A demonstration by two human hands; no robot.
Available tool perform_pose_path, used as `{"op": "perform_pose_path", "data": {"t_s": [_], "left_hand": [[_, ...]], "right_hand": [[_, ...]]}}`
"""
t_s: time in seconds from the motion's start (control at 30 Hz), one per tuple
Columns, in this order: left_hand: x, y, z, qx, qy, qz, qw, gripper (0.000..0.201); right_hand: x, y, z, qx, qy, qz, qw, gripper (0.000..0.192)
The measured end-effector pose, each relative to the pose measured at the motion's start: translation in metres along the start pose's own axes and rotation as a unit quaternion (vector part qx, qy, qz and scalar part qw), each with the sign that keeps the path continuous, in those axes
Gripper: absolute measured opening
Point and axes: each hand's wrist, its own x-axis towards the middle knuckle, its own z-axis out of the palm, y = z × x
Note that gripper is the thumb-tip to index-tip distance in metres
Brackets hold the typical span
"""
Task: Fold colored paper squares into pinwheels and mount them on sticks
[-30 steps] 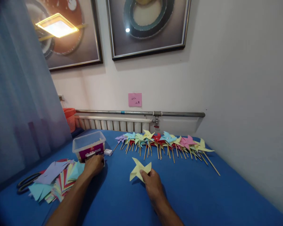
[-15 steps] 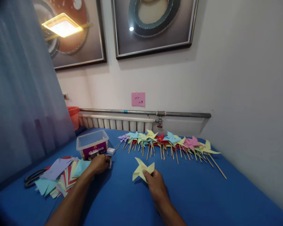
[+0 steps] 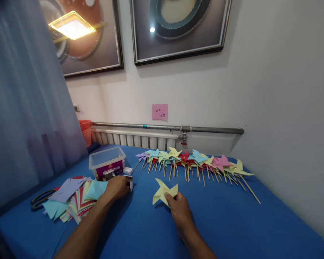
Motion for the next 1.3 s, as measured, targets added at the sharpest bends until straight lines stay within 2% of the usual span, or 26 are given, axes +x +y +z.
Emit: {"op": "perform_pose_path", "data": {"t_s": [0.2,0.4,0.6,0.73,0.83,0.93,1.03,1.1,1.2,1.3], "left_hand": [[0.001,-0.001,0.0,-0.011,-0.029,0.01,0.999,0.023],[0.0,0.004,0.002,0.036,-0.01,0.011,0.999,0.031],[-0.003,0.004,-0.003,0.01,0.036,0.001,0.999,0.034],[-0.002,-0.002,-0.004,0.021,0.009,-0.003,1.0,0.033],[-0.001,-0.008,-0.009,0.0,0.018,0.003,1.0,0.032],[-0.002,-0.007,-0.013,-0.075,0.024,0.042,0.996,0.027],[-0.009,0.01,-0.008,-0.123,-0.005,0.116,0.986,0.022],[-0.017,0.027,0.001,-0.094,-0.023,0.178,0.979,0.021],[-0.029,0.05,0.015,-0.015,-0.032,0.236,0.971,0.022],[-0.035,0.059,0.02,-0.002,-0.04,0.263,0.964,0.025]], "right_hand": [[0.0,0.001,0.0,-0.002,-0.002,-0.002,1.0,0.041],[-0.005,-0.004,-0.001,0.006,-0.011,-0.013,1.0,0.045],[-0.005,-0.004,-0.002,0.006,-0.015,-0.002,1.0,0.045],[-0.002,0.0,-0.002,-0.003,-0.008,-0.002,1.0,0.044],[0.001,0.002,-0.001,-0.001,0.0,0.002,1.0,0.045],[0.001,0.002,0.0,-0.006,0.013,0.005,1.0,0.046],[0.002,0.004,-0.001,-0.02,0.01,0.002,1.0,0.047],[0.003,0.006,-0.002,-0.019,0.007,-0.001,1.0,0.047],[0.004,0.009,-0.003,-0.003,0.01,-0.009,1.0,0.047],[0.005,0.01,-0.002,0.005,0.02,-0.009,1.0,0.044]]}}
